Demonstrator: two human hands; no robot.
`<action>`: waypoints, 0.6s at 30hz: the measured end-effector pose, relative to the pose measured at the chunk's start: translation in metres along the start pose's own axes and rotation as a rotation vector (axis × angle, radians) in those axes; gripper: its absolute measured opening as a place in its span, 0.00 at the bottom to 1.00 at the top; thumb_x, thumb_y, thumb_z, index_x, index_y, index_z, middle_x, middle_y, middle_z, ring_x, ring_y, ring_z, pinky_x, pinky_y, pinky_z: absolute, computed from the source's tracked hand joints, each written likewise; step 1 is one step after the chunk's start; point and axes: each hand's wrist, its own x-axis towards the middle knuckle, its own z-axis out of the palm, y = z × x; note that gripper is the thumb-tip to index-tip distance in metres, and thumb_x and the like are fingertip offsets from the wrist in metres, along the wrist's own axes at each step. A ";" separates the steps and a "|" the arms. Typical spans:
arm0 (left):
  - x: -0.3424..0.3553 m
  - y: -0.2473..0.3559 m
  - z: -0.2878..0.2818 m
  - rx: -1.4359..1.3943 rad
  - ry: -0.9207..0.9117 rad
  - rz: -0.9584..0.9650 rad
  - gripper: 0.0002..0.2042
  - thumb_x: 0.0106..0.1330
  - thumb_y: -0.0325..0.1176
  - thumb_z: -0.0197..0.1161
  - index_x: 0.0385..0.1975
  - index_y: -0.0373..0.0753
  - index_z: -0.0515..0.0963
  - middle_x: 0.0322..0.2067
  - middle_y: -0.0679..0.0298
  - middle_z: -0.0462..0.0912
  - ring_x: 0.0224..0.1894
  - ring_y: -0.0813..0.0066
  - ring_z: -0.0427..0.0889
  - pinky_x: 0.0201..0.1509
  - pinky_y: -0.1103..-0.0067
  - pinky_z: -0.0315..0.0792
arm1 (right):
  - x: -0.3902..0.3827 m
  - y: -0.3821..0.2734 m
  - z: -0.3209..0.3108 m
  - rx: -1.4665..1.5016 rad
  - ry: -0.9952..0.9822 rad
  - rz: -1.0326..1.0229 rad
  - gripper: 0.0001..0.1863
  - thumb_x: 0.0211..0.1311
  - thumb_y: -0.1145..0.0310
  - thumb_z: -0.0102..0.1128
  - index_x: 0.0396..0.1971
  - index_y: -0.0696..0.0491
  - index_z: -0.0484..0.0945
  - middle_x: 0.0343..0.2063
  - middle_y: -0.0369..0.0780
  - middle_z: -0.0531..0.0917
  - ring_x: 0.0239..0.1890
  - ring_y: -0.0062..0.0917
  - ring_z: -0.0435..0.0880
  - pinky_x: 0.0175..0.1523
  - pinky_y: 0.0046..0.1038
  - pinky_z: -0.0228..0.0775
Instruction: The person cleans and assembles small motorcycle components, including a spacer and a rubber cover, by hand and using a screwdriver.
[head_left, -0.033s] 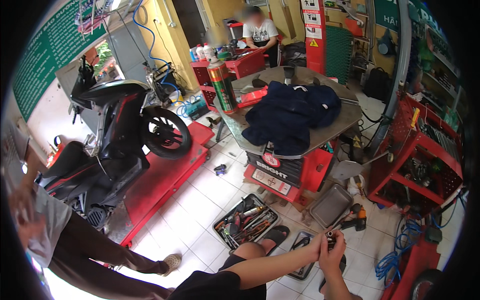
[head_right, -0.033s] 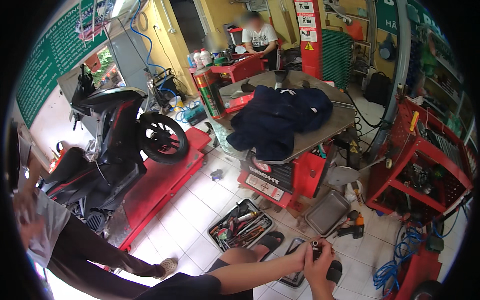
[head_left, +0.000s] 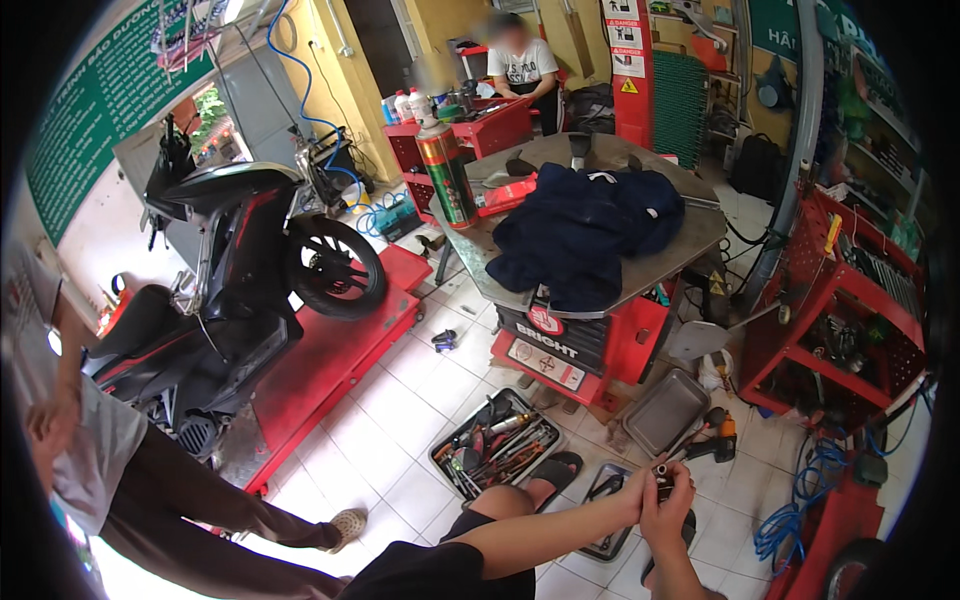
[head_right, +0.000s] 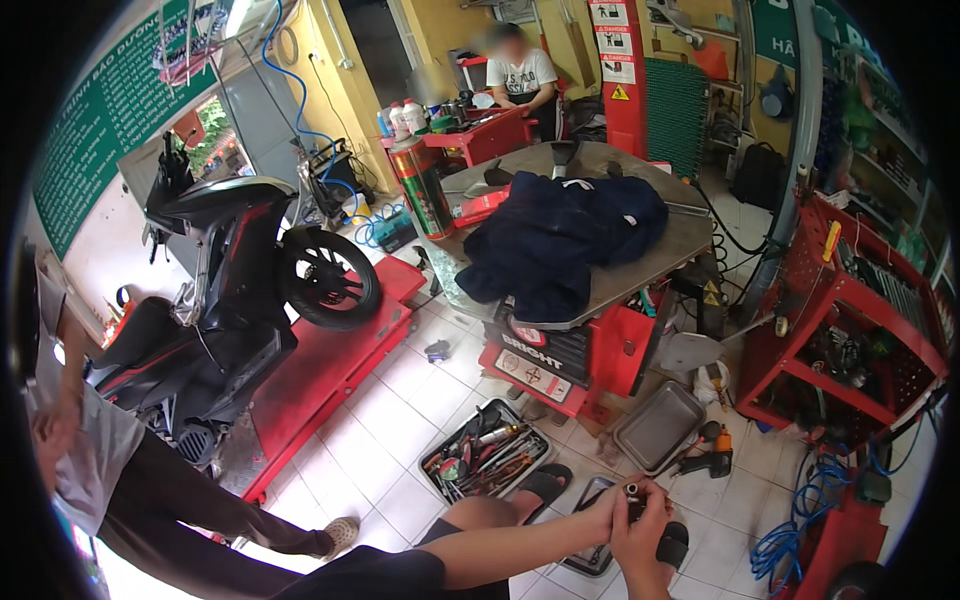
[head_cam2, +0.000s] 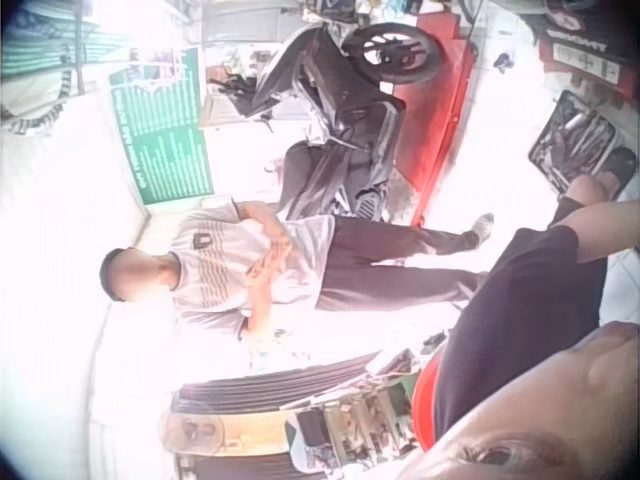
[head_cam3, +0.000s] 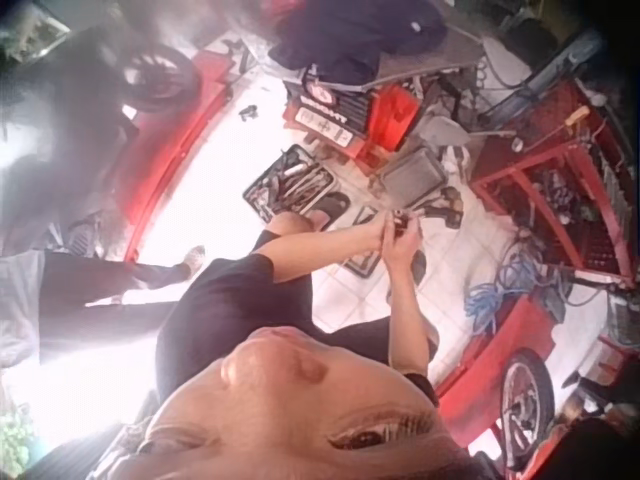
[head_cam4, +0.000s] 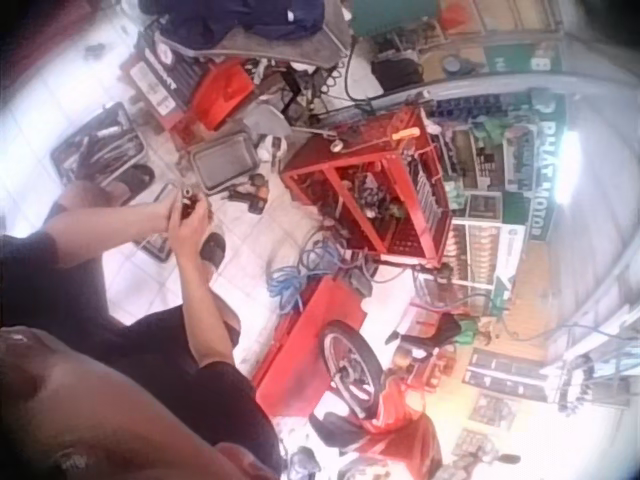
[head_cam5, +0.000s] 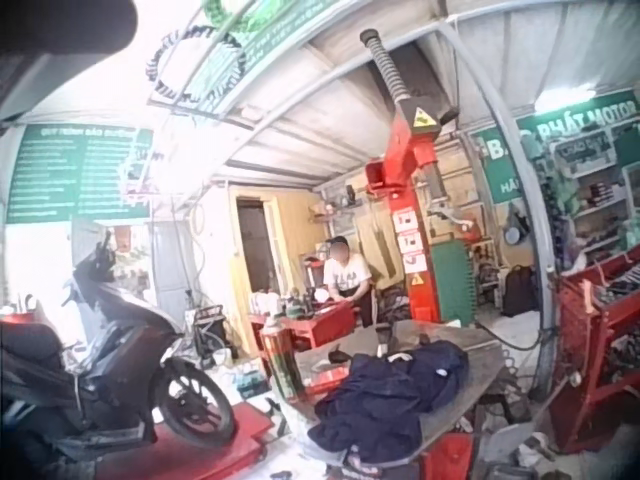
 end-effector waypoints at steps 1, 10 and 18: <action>-0.008 -0.004 0.025 -0.019 -0.288 -0.075 0.16 0.69 0.46 0.48 0.34 0.41 0.76 0.34 0.61 0.81 0.37 0.67 0.79 0.44 0.71 0.75 | 0.004 0.010 -0.011 0.002 -0.008 0.010 0.14 0.56 0.68 0.62 0.39 0.58 0.72 0.31 0.43 0.79 0.33 0.35 0.79 0.44 0.34 0.66; -0.001 -0.006 0.023 0.065 0.043 -0.029 0.12 0.67 0.42 0.50 0.27 0.44 0.77 0.25 0.63 0.79 0.28 0.69 0.78 0.34 0.74 0.75 | 0.006 0.022 -0.008 0.058 -0.014 0.111 0.15 0.57 0.68 0.62 0.40 0.58 0.72 0.32 0.45 0.81 0.34 0.37 0.81 0.41 0.35 0.70; -0.061 0.012 0.069 0.135 -0.077 -0.036 0.21 0.75 0.53 0.39 0.47 0.41 0.72 0.42 0.63 0.78 0.46 0.71 0.76 0.54 0.74 0.71 | 0.014 0.022 -0.011 0.064 0.055 0.071 0.14 0.59 0.69 0.62 0.41 0.58 0.72 0.31 0.45 0.81 0.33 0.35 0.83 0.38 0.32 0.73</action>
